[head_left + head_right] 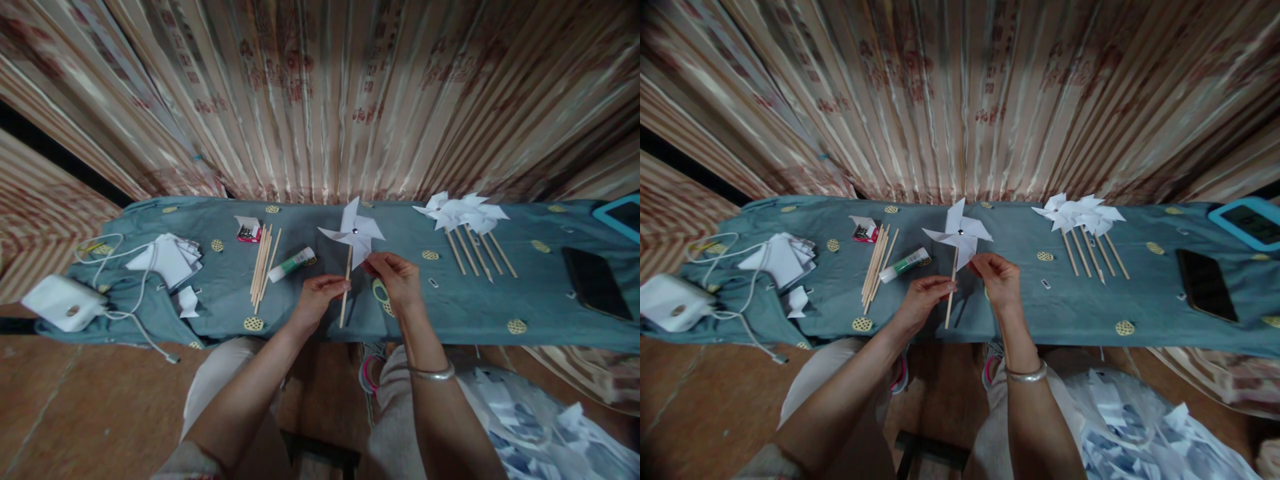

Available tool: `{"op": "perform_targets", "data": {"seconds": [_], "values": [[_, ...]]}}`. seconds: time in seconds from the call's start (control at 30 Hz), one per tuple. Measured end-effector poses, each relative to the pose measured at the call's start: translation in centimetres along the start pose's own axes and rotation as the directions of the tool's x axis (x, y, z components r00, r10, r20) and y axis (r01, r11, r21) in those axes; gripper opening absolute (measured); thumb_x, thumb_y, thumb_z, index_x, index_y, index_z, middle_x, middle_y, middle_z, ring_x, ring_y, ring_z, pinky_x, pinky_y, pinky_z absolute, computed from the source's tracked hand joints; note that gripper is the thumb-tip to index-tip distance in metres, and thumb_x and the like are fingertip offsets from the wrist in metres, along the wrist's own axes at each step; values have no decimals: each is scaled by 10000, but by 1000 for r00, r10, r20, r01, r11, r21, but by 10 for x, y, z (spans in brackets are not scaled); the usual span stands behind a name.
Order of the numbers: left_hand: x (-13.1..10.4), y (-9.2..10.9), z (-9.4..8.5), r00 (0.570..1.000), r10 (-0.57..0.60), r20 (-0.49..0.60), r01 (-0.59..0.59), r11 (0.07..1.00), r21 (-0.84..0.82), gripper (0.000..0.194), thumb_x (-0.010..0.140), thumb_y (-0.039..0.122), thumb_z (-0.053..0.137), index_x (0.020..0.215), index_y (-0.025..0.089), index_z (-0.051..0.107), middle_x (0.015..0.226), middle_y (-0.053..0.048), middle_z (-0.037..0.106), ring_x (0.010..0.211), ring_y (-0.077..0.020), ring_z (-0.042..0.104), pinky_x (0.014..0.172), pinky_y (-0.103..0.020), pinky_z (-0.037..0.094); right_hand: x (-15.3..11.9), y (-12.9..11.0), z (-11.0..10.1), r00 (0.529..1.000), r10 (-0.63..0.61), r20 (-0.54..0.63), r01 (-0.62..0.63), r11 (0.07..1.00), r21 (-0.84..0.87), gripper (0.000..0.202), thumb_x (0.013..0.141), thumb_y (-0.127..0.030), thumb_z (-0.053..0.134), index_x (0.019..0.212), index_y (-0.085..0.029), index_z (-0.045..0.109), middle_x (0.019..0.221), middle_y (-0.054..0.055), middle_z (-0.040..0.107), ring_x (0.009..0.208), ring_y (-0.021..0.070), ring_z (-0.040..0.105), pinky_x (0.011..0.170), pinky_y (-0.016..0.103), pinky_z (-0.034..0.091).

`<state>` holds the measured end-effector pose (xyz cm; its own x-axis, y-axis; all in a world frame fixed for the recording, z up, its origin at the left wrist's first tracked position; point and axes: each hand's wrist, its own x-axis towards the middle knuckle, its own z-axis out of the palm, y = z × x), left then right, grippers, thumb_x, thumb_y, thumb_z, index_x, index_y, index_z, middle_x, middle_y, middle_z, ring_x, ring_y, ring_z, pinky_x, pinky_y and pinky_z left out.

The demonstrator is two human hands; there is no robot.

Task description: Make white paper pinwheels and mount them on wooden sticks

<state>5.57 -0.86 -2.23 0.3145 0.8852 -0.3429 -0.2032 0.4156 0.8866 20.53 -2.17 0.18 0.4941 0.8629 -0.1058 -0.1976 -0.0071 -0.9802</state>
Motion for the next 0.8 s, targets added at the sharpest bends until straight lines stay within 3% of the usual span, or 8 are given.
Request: {"op": "perform_targets", "data": {"seconds": [0.43, 0.8], "values": [[-2, 4, 3, 1000, 6, 11, -6, 1000, -19, 284, 497, 361, 859, 682, 169, 761, 675, -31, 716, 653, -126, 596, 658, -236, 446, -7, -2, 6, 998, 2, 66, -1, 1000, -19, 255, 563, -439, 789, 568, -202, 697, 589, 2, 682, 576, 128, 586, 585, 268, 463], [-1, 3, 1, 1000, 7, -5, -7, 1000, 0, 296, 507, 374, 854, 697, 168, 758, 690, -41, 722, 674, -147, 625, 681, -255, 465, -10, -2, 9, 992, -13, 124, 21, 998, -60, 306, 576, -503, 797, 592, -210, 712, 599, 3, 691, 576, 131, 600, 580, 268, 482]]}}
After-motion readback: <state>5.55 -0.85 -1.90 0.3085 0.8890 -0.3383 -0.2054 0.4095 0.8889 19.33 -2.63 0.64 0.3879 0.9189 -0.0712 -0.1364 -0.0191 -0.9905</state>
